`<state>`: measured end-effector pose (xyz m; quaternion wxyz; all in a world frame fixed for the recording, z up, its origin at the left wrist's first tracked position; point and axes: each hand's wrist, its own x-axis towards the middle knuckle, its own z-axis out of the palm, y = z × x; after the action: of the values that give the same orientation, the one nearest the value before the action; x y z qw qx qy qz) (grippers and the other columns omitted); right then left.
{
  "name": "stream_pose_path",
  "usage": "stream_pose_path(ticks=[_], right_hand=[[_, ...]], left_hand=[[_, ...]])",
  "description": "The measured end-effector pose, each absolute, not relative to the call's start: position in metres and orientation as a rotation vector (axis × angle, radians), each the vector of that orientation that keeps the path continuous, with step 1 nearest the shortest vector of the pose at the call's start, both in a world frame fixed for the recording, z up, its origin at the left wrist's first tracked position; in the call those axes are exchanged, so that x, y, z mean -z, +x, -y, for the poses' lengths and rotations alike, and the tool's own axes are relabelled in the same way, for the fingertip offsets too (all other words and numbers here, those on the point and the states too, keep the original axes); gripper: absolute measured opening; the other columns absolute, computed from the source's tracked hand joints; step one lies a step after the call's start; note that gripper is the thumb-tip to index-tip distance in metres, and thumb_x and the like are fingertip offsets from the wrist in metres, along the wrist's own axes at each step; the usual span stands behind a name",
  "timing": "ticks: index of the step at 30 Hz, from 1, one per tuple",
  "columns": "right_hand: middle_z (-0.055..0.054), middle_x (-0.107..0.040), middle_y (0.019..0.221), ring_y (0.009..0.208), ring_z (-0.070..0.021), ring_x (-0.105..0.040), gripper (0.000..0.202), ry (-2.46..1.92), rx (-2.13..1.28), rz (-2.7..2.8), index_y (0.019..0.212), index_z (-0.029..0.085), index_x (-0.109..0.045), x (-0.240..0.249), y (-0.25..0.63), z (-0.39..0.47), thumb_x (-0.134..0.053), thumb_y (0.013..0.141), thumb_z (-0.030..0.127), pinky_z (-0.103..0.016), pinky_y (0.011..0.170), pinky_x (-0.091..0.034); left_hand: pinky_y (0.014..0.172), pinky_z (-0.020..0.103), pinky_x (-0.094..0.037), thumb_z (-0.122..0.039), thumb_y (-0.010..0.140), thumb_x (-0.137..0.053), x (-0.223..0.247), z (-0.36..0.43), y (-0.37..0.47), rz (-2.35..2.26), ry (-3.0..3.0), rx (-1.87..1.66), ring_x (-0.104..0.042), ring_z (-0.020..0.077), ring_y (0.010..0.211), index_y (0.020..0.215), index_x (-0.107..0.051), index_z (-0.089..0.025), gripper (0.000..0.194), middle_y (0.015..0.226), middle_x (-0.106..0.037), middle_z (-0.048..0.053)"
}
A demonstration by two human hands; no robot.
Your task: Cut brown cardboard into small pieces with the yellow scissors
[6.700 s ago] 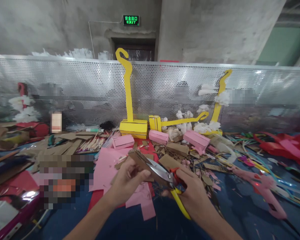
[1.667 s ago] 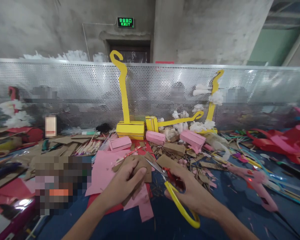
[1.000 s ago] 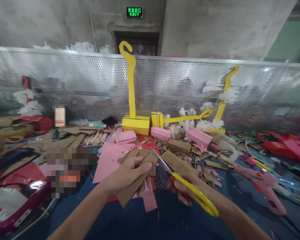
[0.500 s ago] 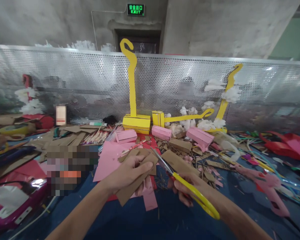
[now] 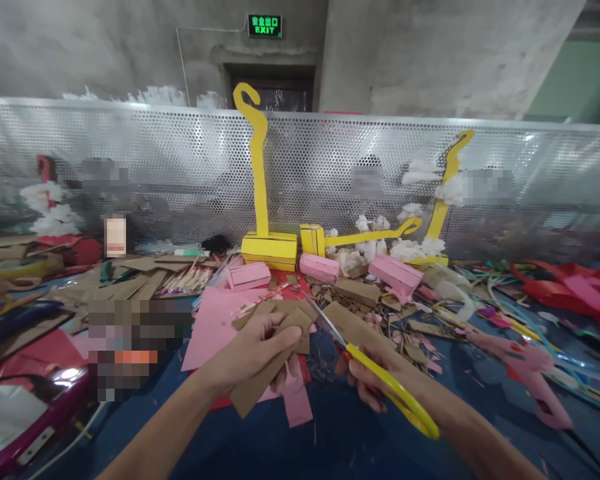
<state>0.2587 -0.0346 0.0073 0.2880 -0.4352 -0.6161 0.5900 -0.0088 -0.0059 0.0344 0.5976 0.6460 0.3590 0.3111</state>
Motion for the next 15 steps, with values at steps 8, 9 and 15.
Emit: stream_pose_path(ticks=[8,9,15], right_hand=[[0.005,-0.045,0.074,0.051,-0.0053,-0.047,0.05,-1.133,-1.622,1.689,0.091,0.015,-0.06,-0.0128,0.2549,0.0353,-0.068,0.081,0.063,-0.019,0.048,-0.032],[0.005,-0.046,0.074,0.051,-0.0053,-0.046,0.05,-1.137,-1.624,1.684,0.091,0.015,-0.06,-0.0128,0.2542,0.0353,-0.068,0.08,0.064,-0.019,0.048,-0.032],[0.005,-0.047,0.067,0.051,-0.0064,-0.045,0.052,-1.187,-1.603,1.655,0.09,0.015,-0.063,-0.0144,0.2492,0.0385,-0.068,0.079,0.066,-0.02,0.047,-0.031]], left_hand=[[0.034,0.016,-0.046,-0.047,0.095,-0.054,-0.031,0.0049,-0.008,-0.847,1.519,-0.721,-0.056,0.0087,0.035,0.106,-0.059,-0.014,0.035,0.06,-0.066,0.0],[0.034,0.016,-0.045,-0.047,0.095,-0.054,-0.0299,0.0046,-0.0076,-0.848,1.518,-0.716,-0.056,0.0091,0.034,0.105,-0.058,-0.014,0.035,0.06,-0.067,0.001],[0.033,0.016,-0.044,-0.048,0.094,-0.053,-0.0256,0.0025,-0.0081,-0.867,1.518,-0.689,-0.058,0.0105,0.035,0.101,-0.057,-0.014,0.035,0.06,-0.067,0.002]])
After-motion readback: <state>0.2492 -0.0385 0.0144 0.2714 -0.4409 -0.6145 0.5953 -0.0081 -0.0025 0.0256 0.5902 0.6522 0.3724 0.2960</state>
